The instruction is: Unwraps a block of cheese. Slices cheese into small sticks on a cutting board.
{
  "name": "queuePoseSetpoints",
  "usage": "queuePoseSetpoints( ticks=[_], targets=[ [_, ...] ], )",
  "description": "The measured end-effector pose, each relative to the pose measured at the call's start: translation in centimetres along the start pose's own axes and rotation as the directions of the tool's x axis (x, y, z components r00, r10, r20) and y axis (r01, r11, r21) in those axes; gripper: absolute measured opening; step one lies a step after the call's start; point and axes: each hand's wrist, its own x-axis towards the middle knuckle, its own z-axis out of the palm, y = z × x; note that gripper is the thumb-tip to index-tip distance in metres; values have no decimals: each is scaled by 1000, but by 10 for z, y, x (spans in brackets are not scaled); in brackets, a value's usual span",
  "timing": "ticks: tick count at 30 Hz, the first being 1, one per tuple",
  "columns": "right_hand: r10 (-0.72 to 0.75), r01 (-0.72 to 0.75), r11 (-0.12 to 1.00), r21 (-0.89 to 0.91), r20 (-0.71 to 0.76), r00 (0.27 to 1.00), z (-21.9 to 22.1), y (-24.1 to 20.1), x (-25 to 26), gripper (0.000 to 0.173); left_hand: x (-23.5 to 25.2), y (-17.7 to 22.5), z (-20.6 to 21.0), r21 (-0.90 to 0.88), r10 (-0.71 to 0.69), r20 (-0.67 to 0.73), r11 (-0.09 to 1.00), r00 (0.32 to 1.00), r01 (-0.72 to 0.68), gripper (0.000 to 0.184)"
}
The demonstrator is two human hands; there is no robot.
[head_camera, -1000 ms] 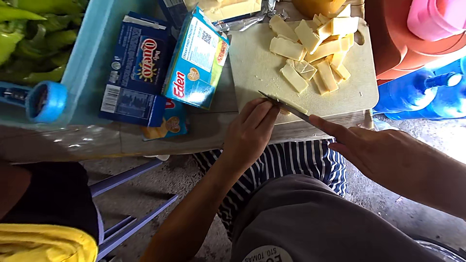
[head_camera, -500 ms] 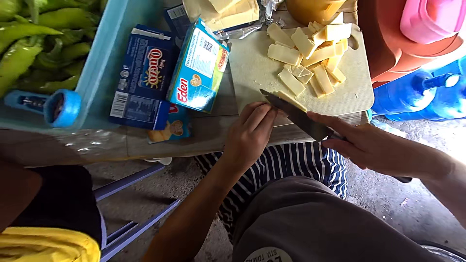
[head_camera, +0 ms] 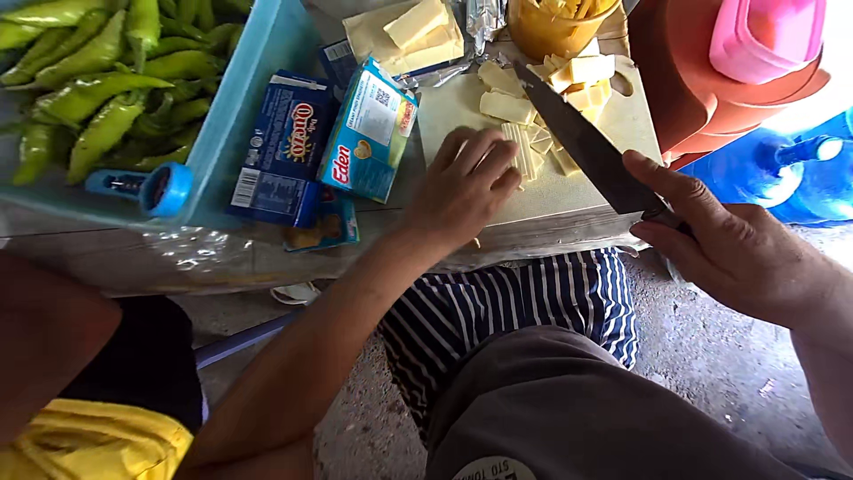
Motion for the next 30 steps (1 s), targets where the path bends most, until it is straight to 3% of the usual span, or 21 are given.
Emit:
queuePoseSetpoints(
  ticks=[8,13,17,21,22,24,25,26,27,28,29,30],
  targets=[
    [-29,31,997,65,-32,999,5,0,-9,56,47,-34,-2,-84,193,328,981,925,-175,54],
    [-3,6,995,95,-27,1000,5,2,-14,57,52,-34,-11,-44,241,349,969,906,-241,39],
    [-5,8,993,115,-25,1000,8,5,-14,58,48,-33,-12,-64,218,390,976,895,-210,19],
    [-11,14,989,148,-20,1000,11,4,-10,58,42,-30,-11,-89,187,406,982,895,-165,20],
    [-6,8,984,179,-15,1000,13,5,-9,58,40,-30,-11,-135,161,384,984,909,-117,20],
    [20,-25,957,290,21,1000,15,7,-8,58,34,-29,-12,-345,3,304,932,953,107,20],
    [32,-52,924,379,59,998,17,8,-6,59,30,-27,-12,-513,-129,250,823,960,244,22],
    [44,-94,864,495,110,993,18,9,-4,58,26,-23,-8,-710,-284,204,616,937,341,25],
    [51,-146,777,613,171,984,20,10,-2,59,25,-17,-6,-884,-429,231,283,873,373,26],
    [47,-201,678,707,232,972,23,11,1,59,26,-10,-5,-945,-527,313,-89,790,316,27],
    [39,-251,584,772,282,959,26,11,3,59,28,-2,-5,-900,-574,403,-389,713,196,31],
    [28,-290,500,816,320,947,31,12,5,59,29,4,-5,-819,-601,468,-571,648,62,36]
  ],
)
